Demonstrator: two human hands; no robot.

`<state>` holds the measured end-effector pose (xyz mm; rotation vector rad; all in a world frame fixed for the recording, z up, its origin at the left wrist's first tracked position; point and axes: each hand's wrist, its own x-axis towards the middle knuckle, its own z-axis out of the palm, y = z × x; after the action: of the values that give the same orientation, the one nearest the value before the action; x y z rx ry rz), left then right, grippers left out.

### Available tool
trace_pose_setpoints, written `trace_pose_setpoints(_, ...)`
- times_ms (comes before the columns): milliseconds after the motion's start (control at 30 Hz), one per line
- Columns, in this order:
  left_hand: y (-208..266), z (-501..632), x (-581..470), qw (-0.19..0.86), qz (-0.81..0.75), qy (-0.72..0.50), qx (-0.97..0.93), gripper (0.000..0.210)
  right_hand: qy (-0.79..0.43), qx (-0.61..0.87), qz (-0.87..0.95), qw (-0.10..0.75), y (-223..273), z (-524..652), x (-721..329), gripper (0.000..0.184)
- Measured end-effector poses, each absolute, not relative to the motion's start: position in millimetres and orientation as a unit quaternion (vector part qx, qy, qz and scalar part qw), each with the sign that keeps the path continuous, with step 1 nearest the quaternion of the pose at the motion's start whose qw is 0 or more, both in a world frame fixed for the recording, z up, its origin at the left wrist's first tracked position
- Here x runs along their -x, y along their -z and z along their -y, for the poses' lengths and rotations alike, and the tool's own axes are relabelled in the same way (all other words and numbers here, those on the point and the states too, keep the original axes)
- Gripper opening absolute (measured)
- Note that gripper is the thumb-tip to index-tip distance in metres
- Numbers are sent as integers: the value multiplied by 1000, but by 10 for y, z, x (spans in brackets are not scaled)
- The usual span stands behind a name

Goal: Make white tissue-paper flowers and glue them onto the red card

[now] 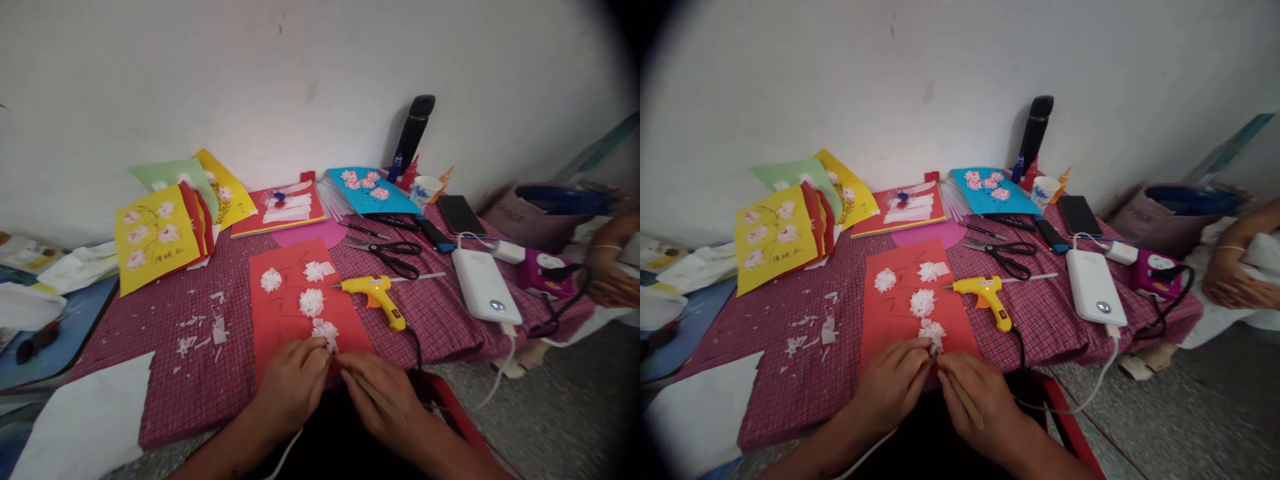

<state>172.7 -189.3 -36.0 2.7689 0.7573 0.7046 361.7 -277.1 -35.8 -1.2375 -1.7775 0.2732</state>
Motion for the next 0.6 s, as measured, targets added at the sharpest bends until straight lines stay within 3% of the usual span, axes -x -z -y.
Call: trace_pose_setpoints(600, 334, 1901, -1682, 111, -251, -248, -929, 13, -83, 516, 712, 469, 356, 2721, -3583, 28)
